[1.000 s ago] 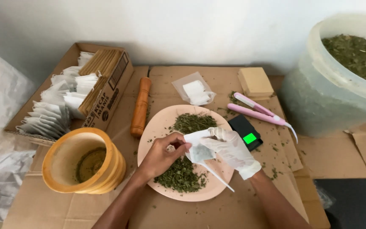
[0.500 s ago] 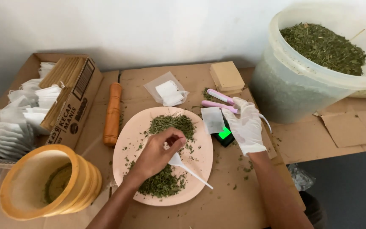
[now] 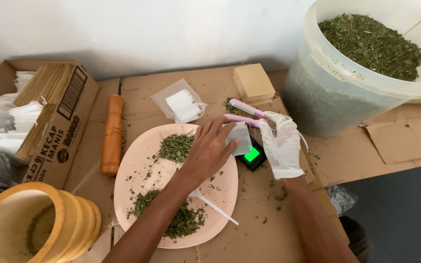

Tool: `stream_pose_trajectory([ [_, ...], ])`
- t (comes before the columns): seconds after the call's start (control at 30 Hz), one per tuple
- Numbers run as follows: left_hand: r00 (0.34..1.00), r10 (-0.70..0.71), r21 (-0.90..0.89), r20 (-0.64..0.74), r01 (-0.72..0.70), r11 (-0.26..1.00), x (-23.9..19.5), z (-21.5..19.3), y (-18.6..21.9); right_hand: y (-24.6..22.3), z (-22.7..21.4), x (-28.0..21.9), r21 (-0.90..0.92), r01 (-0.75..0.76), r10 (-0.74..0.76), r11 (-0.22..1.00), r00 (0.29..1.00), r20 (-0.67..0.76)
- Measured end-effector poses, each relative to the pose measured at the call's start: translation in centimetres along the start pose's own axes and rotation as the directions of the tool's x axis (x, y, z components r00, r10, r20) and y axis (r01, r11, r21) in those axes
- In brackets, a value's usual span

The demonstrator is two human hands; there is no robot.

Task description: Filling small tea bags with dried herbs using a spoon and sealing them with a heat sealer.

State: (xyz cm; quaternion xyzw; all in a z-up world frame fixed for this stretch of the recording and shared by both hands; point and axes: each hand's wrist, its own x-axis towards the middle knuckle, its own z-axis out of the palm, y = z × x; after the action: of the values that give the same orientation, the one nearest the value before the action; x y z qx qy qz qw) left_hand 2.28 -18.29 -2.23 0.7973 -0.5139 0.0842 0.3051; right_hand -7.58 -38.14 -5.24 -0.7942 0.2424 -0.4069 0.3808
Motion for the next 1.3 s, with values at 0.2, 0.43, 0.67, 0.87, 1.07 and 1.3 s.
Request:
stream_pose_trajectory([
  [0.2, 0.999, -0.044, 0.045, 0.001, 0.044, 0.998, 1.1, 2.4, -1.3, -0.4, 0.7, -0.5, 0.091, 0.041, -0.043, 0.995, 0.999, 0.015],
  [0.43, 0.984, -0.180, 0.071, -0.002, 0.180, 0.981, 2.6, 5.7, -3.7, 0.1, 0.9, -0.3, 0.193, 0.076, -0.073, 0.978, 0.997, -0.023],
  [0.67, 0.967, -0.248, -0.055, -0.061, 0.244, 0.968, 3.1, 5.8, -2.8, -1.4, 0.8, -0.5, 0.039, 0.053, -0.053, 0.998, 0.999, 0.004],
  [0.87, 0.982, -0.183, -0.292, -0.054, 0.159, 0.943, 3.1, 0.7, -0.2, -10.8, -0.1, -1.5, 0.225, -0.094, 0.046, 0.970, 0.977, 0.209],
  [1.07, 0.992, -0.094, -0.210, -0.083, 0.075, 0.975, 0.5, -5.7, 0.2, -11.7, -0.1, -1.0, 0.381, -0.283, 0.096, 0.880, 0.893, 0.440],
  [1.3, 0.979, -0.132, -0.170, -0.155, 0.105, 0.980, -2.9, -15.1, -3.2, -23.3, 2.9, -2.3, 0.395, -0.517, 0.101, 0.759, 0.694, 0.713],
])
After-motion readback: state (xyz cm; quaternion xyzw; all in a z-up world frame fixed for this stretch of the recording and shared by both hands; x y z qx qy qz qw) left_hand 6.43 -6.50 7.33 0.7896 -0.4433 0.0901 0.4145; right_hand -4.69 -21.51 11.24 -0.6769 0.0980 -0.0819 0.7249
